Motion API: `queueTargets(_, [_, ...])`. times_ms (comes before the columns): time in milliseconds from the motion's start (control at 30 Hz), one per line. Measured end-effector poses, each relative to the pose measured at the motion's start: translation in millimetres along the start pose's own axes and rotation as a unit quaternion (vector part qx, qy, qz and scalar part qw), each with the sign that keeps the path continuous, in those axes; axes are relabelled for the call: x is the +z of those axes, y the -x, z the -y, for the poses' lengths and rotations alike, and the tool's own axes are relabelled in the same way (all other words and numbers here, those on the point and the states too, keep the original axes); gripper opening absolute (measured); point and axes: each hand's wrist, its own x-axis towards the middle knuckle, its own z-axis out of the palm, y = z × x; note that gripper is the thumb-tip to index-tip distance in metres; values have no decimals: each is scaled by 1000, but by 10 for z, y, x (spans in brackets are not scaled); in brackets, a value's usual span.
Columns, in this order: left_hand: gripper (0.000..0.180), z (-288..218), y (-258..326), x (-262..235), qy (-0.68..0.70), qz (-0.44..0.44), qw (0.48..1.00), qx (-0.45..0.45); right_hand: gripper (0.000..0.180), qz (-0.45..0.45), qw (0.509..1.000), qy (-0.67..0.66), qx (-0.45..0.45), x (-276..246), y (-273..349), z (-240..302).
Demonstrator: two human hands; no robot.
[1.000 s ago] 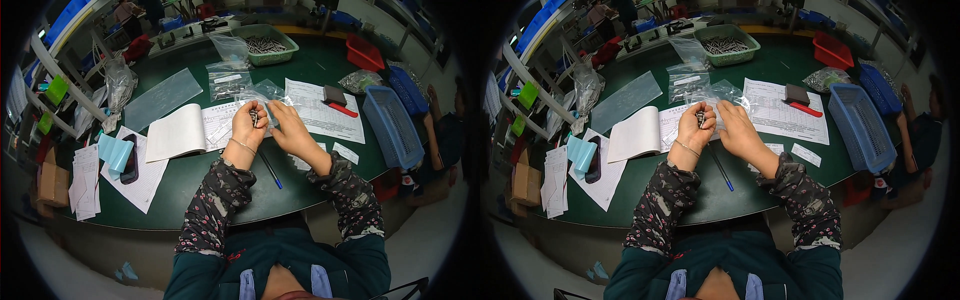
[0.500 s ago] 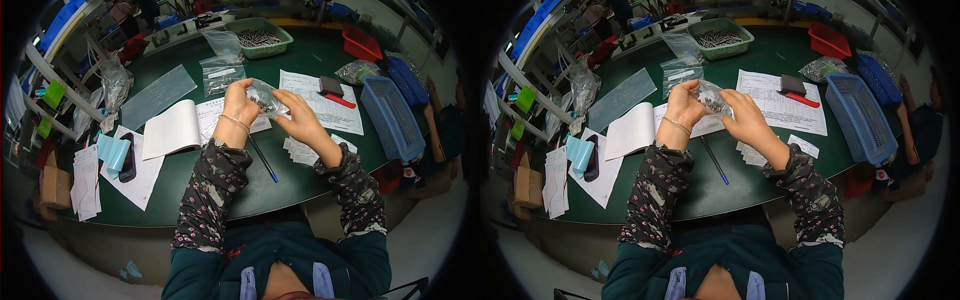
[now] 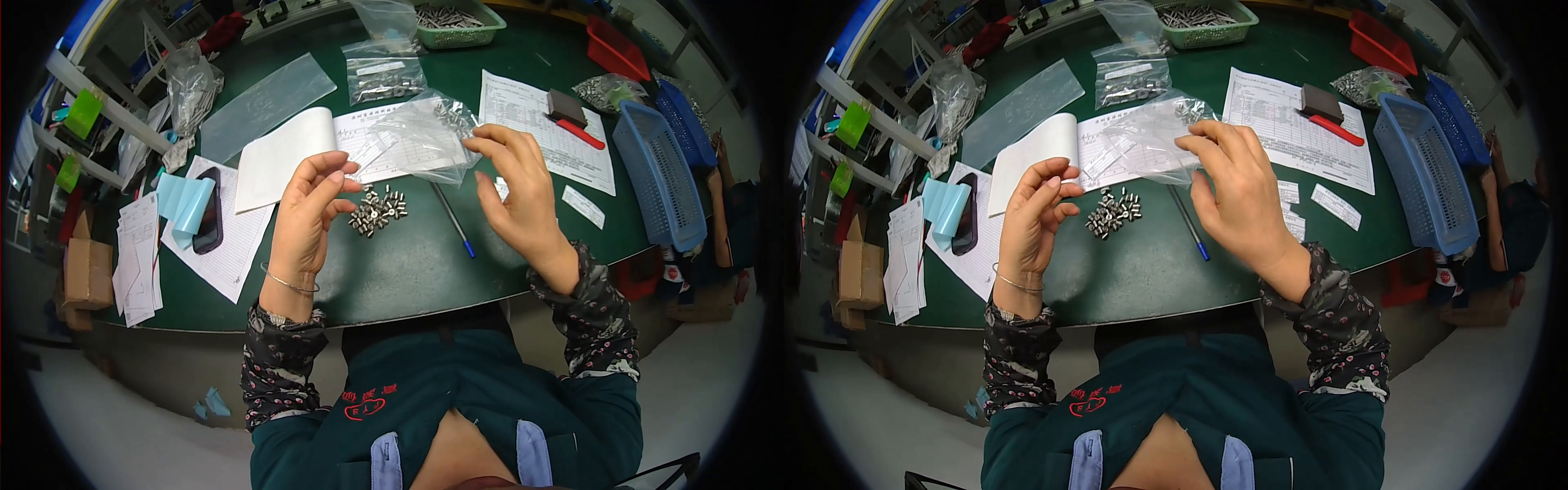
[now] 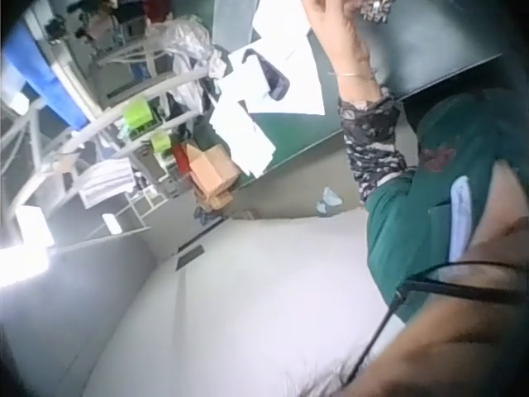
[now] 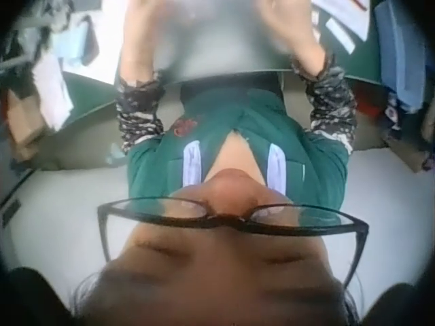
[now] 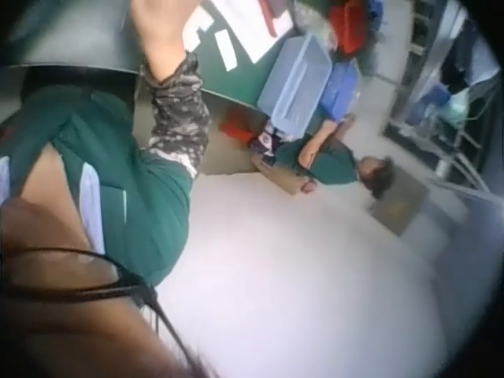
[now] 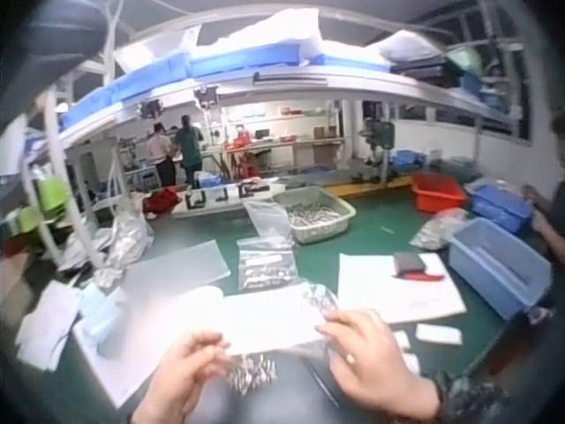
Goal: Writing on labels and inspecting small metal hardware components at a manufacturing workbench.
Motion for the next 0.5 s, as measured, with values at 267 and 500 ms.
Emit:
queueTargets(267, [15,393,308,-328,-500,6,865,44,16,228,969,-84,39,615,249,188])
queueTargets(500, [19,633,293,-209,-608,-24,784,122,14,207,976,-48,49,906,292,247])
